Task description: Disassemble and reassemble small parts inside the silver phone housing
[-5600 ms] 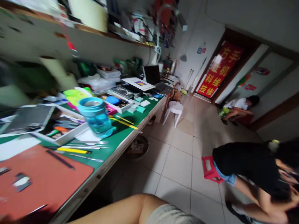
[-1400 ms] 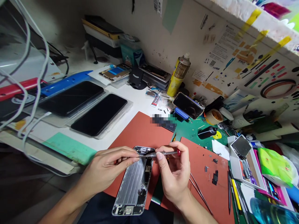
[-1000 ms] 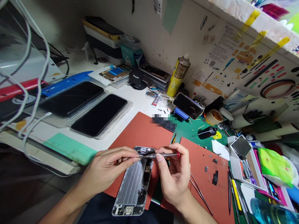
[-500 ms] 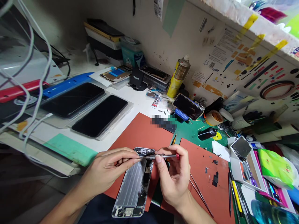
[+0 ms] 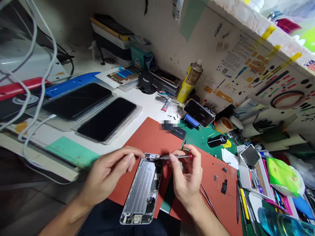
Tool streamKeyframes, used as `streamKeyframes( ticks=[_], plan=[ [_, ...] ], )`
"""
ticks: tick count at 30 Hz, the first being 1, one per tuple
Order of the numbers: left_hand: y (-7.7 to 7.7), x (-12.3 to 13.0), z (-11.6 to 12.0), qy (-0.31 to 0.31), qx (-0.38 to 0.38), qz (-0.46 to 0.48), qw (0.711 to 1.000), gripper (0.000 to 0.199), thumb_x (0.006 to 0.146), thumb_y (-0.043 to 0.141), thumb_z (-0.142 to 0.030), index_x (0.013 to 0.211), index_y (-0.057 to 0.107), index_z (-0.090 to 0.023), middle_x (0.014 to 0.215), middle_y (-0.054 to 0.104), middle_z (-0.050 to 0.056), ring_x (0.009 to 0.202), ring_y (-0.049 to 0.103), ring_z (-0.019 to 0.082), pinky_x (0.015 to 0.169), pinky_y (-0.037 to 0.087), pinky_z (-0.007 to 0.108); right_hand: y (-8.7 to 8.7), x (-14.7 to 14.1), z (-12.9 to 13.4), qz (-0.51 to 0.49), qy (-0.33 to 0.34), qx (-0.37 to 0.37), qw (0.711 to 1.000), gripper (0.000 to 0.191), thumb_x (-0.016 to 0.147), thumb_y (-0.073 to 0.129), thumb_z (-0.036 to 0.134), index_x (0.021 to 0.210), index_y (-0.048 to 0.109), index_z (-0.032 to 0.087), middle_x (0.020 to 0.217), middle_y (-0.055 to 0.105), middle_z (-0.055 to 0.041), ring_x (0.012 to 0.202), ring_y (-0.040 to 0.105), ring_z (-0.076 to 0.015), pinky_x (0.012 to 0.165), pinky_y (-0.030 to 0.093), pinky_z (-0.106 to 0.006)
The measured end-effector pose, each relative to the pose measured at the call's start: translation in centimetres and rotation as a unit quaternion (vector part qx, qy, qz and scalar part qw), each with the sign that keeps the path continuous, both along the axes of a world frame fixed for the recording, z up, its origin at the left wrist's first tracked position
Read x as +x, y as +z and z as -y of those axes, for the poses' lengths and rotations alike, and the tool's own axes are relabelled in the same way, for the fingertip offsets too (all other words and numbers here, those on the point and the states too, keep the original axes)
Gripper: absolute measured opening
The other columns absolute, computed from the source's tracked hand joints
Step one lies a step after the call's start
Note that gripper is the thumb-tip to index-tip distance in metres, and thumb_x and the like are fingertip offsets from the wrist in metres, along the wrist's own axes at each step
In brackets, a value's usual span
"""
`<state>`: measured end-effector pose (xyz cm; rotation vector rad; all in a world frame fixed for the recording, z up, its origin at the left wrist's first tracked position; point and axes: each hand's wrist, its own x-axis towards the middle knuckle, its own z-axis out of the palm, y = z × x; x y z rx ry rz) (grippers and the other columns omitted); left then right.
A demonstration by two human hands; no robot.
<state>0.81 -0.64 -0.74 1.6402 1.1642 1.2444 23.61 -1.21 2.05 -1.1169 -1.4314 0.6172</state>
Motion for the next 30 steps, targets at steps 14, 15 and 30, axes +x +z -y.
streamKeyframes(
  ticks=[14,15,30],
  plan=[
    [-0.1,0.3,1.4,-0.038,0.29,-0.196,0.936,0.017,0.1,0.055,-0.009,0.101,0.071,-0.015,0.097,0.082,0.006,0.077,0.079,0.02,0.066,0.06,0.036,0.4,-2.6,-2.0,0.258,-0.062,0.122,0.956,0.043,0.1,0.072,0.014,0.139,0.057,0.022,0.08,0.074,0.0037,0.057,0.07,-0.01,0.047,0.053,-0.019],
    [-0.2,0.3,1.4,-0.034,0.29,-0.194,0.937,0.017,0.1,0.055,-0.009,0.102,0.071,-0.015,0.098,0.083,0.006,0.077,0.079,0.021,0.067,0.061,0.036,0.3,-2.7,-2.0,0.261,-0.062,0.122,0.956,0.043,0.099,0.072,0.014,0.139,0.057,0.022,0.08,0.075,0.0037,0.056,0.069,-0.0096,0.047,0.053,-0.019],
    [-0.6,0.5,1.9,-0.012,0.263,-0.206,0.942,0.018,0.095,0.056,-0.007,0.089,0.07,-0.016,0.085,0.08,0.004,0.07,0.076,0.02,0.067,0.064,0.039,0.0,-3.0,-1.9,0.272,-0.04,0.12,0.954,0.049,0.098,0.073,0.011,0.142,0.056,0.023,0.085,0.077,0.0006,0.064,0.075,-0.0117,0.057,0.06,-0.02]
  ],
)
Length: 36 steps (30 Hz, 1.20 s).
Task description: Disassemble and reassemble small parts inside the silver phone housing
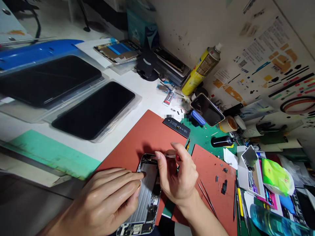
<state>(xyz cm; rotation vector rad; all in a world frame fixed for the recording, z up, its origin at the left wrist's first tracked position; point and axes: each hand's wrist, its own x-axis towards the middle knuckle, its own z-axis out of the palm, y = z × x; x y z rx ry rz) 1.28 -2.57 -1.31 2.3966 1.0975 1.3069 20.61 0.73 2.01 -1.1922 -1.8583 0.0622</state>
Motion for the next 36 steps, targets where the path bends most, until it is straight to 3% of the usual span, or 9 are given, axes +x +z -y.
streamKeyframes(
  ticks=[6,13,24,36],
  plan=[
    [0.04,0.11,0.04,0.0,0.001,0.004,1.0,0.019,0.096,0.055,-0.008,0.088,0.07,-0.016,0.081,0.076,0.003,0.069,0.075,0.02,0.065,0.064,0.039,-0.11,0.04,0.12,0.004,-0.016,-0.01,1.0,0.048,0.098,0.076,0.013,0.141,0.057,0.023,0.085,0.078,0.0007,0.066,0.076,-0.0119,0.061,0.061,-0.021],
    [0.14,0.23,-0.08,0.007,0.003,0.001,1.0,0.019,0.096,0.054,-0.008,0.089,0.069,-0.017,0.08,0.076,0.002,0.069,0.075,0.02,0.064,0.063,0.038,0.12,0.15,-0.02,0.017,-0.044,0.008,0.999,0.048,0.097,0.077,0.016,0.14,0.059,0.027,0.085,0.079,0.0022,0.062,0.076,-0.012,0.055,0.06,-0.019],
    [0.21,0.18,-0.04,0.009,0.007,0.0,1.0,0.021,0.096,0.053,-0.008,0.088,0.07,-0.017,0.077,0.074,0.003,0.069,0.074,0.02,0.065,0.062,0.038,0.07,0.13,-0.01,0.031,-0.033,0.01,0.999,0.049,0.099,0.076,0.016,0.143,0.056,0.026,0.084,0.077,0.0021,0.055,0.071,-0.0106,0.052,0.059,-0.02],
    [0.11,0.28,-0.12,0.002,0.0,0.005,1.0,0.022,0.096,0.054,-0.007,0.086,0.071,-0.017,0.078,0.076,0.004,0.066,0.072,0.019,0.063,0.06,0.038,0.21,-0.07,-0.01,0.061,-0.017,0.028,0.998,0.051,0.099,0.075,0.015,0.144,0.056,0.026,0.084,0.078,0.0015,0.068,0.079,-0.0146,0.061,0.065,-0.024]
  ],
)
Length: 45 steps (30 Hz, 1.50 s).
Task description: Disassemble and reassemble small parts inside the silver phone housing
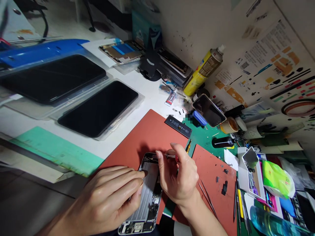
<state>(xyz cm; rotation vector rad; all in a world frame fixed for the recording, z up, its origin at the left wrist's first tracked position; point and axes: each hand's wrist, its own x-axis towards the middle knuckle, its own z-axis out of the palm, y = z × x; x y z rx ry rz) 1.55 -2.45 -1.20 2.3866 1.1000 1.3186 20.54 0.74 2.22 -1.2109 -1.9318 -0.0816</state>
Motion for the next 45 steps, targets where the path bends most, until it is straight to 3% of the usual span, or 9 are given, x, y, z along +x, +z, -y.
streamKeyframes(
  ticks=[9,17,22,27,32,36,41,45],
  plan=[
    [-0.4,0.1,0.2,0.016,0.006,-0.017,1.0,0.023,0.096,0.055,-0.011,0.077,0.063,-0.02,0.069,0.066,0.001,0.064,0.065,0.02,0.062,0.053,0.04,0.9,0.2,-0.2,0.055,0.101,0.001,0.993,0.054,0.101,0.068,0.008,0.15,0.052,0.024,0.091,0.079,-0.0009,0.073,0.078,-0.0171,0.062,0.067,-0.03],
    [-0.4,0.1,0.2,0.008,0.007,-0.023,1.0,0.024,0.096,0.056,-0.011,0.074,0.058,-0.021,0.067,0.057,-0.001,0.061,0.056,0.019,0.061,0.047,0.039,1.7,0.0,-0.8,0.111,0.1,0.03,0.988,0.054,0.097,0.079,0.014,0.145,0.057,0.023,0.081,0.079,0.0029,0.057,0.069,-0.0156,0.052,0.057,-0.032],
    [-0.4,0.1,0.0,0.009,0.012,-0.023,1.0,0.026,0.096,0.055,-0.011,0.072,0.056,-0.022,0.066,0.054,-0.002,0.06,0.052,0.018,0.06,0.044,0.039,1.5,0.1,-1.0,0.093,0.128,0.024,0.987,0.043,0.099,0.066,0.008,0.139,0.058,0.018,0.092,0.077,-0.0038,0.068,0.071,-0.0175,0.056,0.058,-0.034],
    [-0.6,0.1,0.1,0.008,0.018,-0.02,1.0,0.028,0.096,0.055,-0.011,0.071,0.055,-0.022,0.066,0.053,-0.002,0.06,0.05,0.018,0.058,0.041,0.039,2.6,-0.2,-1.4,0.133,0.1,0.038,0.985,0.017,0.101,0.071,0.016,0.114,0.061,0.023,0.071,0.066,0.0051,0.054,0.061,-0.0126,0.051,0.048,-0.03],
    [-0.7,0.1,0.1,0.017,0.021,-0.017,0.999,0.026,0.097,0.055,-0.012,0.073,0.056,-0.022,0.066,0.053,-0.002,0.062,0.052,0.019,0.061,0.043,0.039,4.1,-0.8,-2.3,0.157,0.172,-0.048,0.971,0.012,0.101,0.055,0.012,0.098,0.053,0.024,0.073,0.06,0.0037,0.057,0.052,-0.0125,0.055,0.042,-0.031],
    [-0.7,0.1,0.1,0.008,0.016,-0.016,1.0,0.028,0.097,0.056,-0.011,0.072,0.054,-0.023,0.065,0.05,-0.002,0.061,0.048,0.018,0.06,0.041,0.039,4.3,-1.0,-3.1,0.155,0.171,-0.046,0.972,0.016,0.101,0.059,0.012,0.096,0.05,0.025,0.068,0.054,0.0076,0.051,0.042,-0.0101,0.051,0.035,-0.029],
    [-0.6,0.0,0.0,0.008,0.012,-0.016,1.0,0.029,0.096,0.057,-0.01,0.07,0.054,-0.023,0.064,0.05,-0.002,0.06,0.048,0.018,0.06,0.042,0.039,4.4,-0.6,-3.6,0.161,0.188,-0.091,0.965,0.014,0.099,0.059,0.014,0.098,0.049,0.025,0.075,0.059,0.0044,0.06,0.053,-0.0124,0.058,0.042,-0.029],
    [-0.5,0.0,0.1,0.002,0.003,-0.014,1.0,0.026,0.096,0.057,-0.009,0.073,0.058,-0.021,0.067,0.054,-0.002,0.063,0.052,0.018,0.063,0.044,0.039,4.4,-0.4,-3.5,0.16,0.184,-0.072,0.967,0.018,0.102,0.062,0.015,0.097,0.049,0.025,0.07,0.056,0.0071,0.054,0.046,-0.0108,0.053,0.037,-0.029]
  ],
)
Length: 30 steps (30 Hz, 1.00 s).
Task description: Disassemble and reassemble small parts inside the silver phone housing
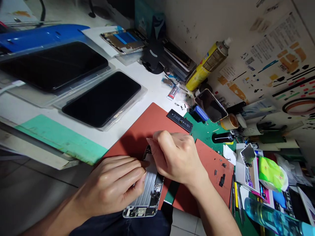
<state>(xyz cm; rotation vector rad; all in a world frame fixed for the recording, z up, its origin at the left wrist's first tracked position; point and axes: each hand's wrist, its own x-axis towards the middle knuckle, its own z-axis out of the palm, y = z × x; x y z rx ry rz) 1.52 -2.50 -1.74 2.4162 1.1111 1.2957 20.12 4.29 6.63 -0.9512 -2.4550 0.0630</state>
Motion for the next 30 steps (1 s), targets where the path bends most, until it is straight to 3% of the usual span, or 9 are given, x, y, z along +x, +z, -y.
streamKeyframes(
  ticks=[5,15,19,30],
  plan=[
    [0.16,0.05,0.02,-0.002,-0.002,0.001,1.0,0.03,0.096,0.057,-0.008,0.069,0.056,-0.022,0.064,0.051,-0.002,0.06,0.048,0.018,0.059,0.042,0.04,-0.03,0.17,0.14,0.003,0.016,-0.032,0.999,0.014,0.101,0.058,0.013,0.099,0.049,0.025,0.075,0.06,0.0044,0.061,0.054,-0.0126,0.058,0.042,-0.03],
    [0.07,0.04,-0.07,-0.006,-0.003,-0.001,1.0,0.027,0.095,0.057,-0.006,0.071,0.059,-0.02,0.066,0.054,-0.001,0.062,0.051,0.018,0.061,0.041,0.039,-0.29,0.18,-0.02,-0.009,-0.004,-0.016,1.0,0.024,0.103,0.061,0.016,0.092,0.042,0.026,0.068,0.048,0.0086,0.054,0.041,-0.0102,0.052,0.033,-0.029],
    [0.17,0.09,-0.11,-0.009,-0.004,-0.002,1.0,0.028,0.095,0.057,-0.006,0.071,0.058,-0.021,0.065,0.054,-0.001,0.061,0.05,0.018,0.061,0.041,0.039,-0.23,0.15,0.02,0.002,0.001,-0.029,1.0,0.024,0.101,0.06,0.015,0.092,0.041,0.027,0.072,0.051,0.0067,0.059,0.046,-0.0114,0.057,0.037,-0.03],
    [0.22,-0.03,-0.22,-0.021,-0.009,0.005,1.0,0.027,0.095,0.057,-0.005,0.072,0.061,-0.02,0.066,0.058,0.0,0.061,0.053,0.017,0.059,0.042,0.038,-0.73,0.02,0.04,-0.005,-0.024,0.009,1.0,0.029,0.103,0.06,0.012,0.089,0.039,0.028,0.065,0.045,0.0102,0.053,0.042,-0.009,0.051,0.033,-0.029]
  ],
)
